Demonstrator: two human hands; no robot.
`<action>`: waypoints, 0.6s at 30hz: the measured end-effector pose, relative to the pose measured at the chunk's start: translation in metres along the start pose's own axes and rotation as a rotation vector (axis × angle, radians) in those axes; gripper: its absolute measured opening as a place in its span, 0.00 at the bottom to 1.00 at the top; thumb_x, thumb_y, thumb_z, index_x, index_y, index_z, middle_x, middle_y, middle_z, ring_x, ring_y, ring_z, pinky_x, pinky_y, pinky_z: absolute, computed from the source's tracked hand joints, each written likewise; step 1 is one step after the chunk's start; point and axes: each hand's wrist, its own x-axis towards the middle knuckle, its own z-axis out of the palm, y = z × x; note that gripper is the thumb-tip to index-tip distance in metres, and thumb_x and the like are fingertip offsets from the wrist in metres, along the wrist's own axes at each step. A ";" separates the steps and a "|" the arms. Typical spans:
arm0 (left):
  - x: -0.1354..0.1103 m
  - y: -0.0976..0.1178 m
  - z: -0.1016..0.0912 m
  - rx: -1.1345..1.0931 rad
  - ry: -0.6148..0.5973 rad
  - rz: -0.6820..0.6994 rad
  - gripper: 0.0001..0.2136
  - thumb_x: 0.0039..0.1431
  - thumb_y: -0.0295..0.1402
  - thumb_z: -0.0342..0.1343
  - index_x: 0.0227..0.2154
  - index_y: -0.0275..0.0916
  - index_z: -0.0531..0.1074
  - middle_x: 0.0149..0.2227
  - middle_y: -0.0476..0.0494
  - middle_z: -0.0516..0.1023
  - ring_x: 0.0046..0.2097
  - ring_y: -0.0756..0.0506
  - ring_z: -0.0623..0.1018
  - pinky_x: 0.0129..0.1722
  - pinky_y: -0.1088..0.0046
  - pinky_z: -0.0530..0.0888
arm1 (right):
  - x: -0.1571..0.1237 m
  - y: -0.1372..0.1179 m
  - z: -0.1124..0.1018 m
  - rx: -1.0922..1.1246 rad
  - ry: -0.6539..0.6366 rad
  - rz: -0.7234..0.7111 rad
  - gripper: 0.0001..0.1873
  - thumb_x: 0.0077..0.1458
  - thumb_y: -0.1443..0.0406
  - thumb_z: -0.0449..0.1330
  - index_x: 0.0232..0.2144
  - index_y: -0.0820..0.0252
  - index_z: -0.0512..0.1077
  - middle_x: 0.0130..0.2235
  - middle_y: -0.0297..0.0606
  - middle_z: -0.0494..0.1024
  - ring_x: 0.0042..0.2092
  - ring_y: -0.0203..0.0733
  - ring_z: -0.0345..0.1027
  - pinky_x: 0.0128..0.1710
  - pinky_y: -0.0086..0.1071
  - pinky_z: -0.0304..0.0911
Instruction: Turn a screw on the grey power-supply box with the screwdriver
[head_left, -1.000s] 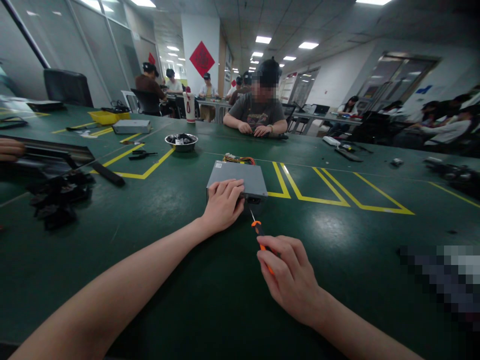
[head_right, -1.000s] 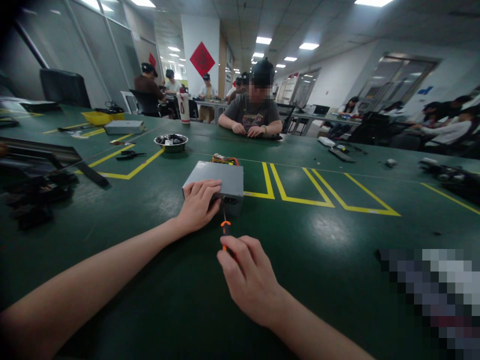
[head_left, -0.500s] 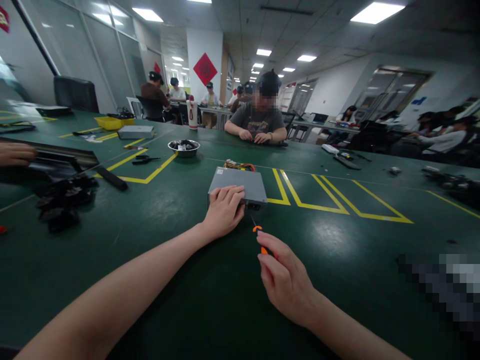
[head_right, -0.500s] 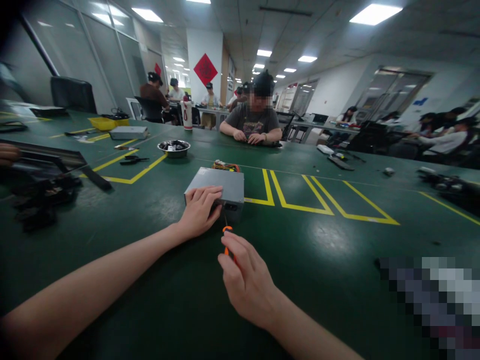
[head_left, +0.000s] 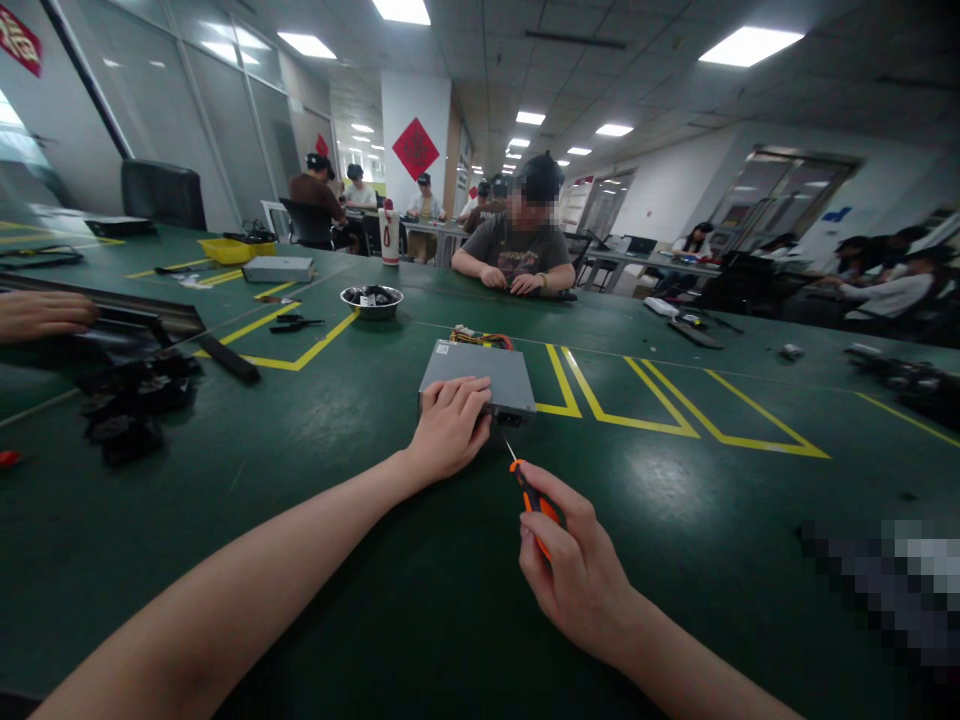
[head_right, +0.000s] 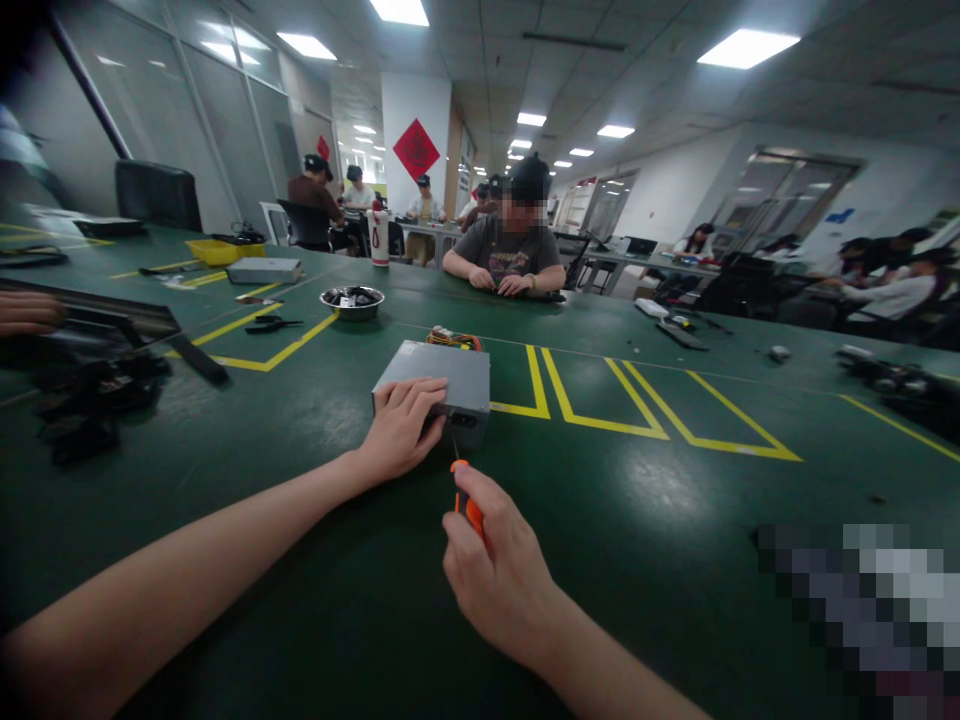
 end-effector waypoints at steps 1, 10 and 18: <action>0.000 0.000 0.000 0.001 -0.001 -0.001 0.11 0.58 0.32 0.46 0.44 0.40 0.63 0.52 0.43 0.68 0.54 0.42 0.64 0.50 0.60 0.56 | 0.002 -0.001 0.000 -0.012 0.024 0.006 0.13 0.50 0.72 0.55 0.40 0.65 0.62 0.47 0.52 0.64 0.51 0.50 0.60 0.42 0.42 0.68; 0.000 0.000 0.002 0.003 0.000 -0.004 0.11 0.58 0.32 0.47 0.45 0.40 0.63 0.52 0.43 0.68 0.54 0.43 0.64 0.51 0.60 0.56 | -0.003 -0.001 -0.003 0.054 0.010 -0.051 0.16 0.51 0.77 0.51 0.43 0.65 0.62 0.52 0.51 0.63 0.55 0.48 0.58 0.46 0.41 0.68; 0.000 -0.002 0.003 0.003 0.003 0.002 0.11 0.58 0.32 0.47 0.44 0.40 0.62 0.53 0.44 0.68 0.54 0.42 0.64 0.51 0.60 0.56 | -0.001 0.003 0.000 0.050 -0.034 -0.093 0.14 0.51 0.76 0.52 0.42 0.65 0.65 0.45 0.46 0.69 0.54 0.48 0.58 0.48 0.43 0.66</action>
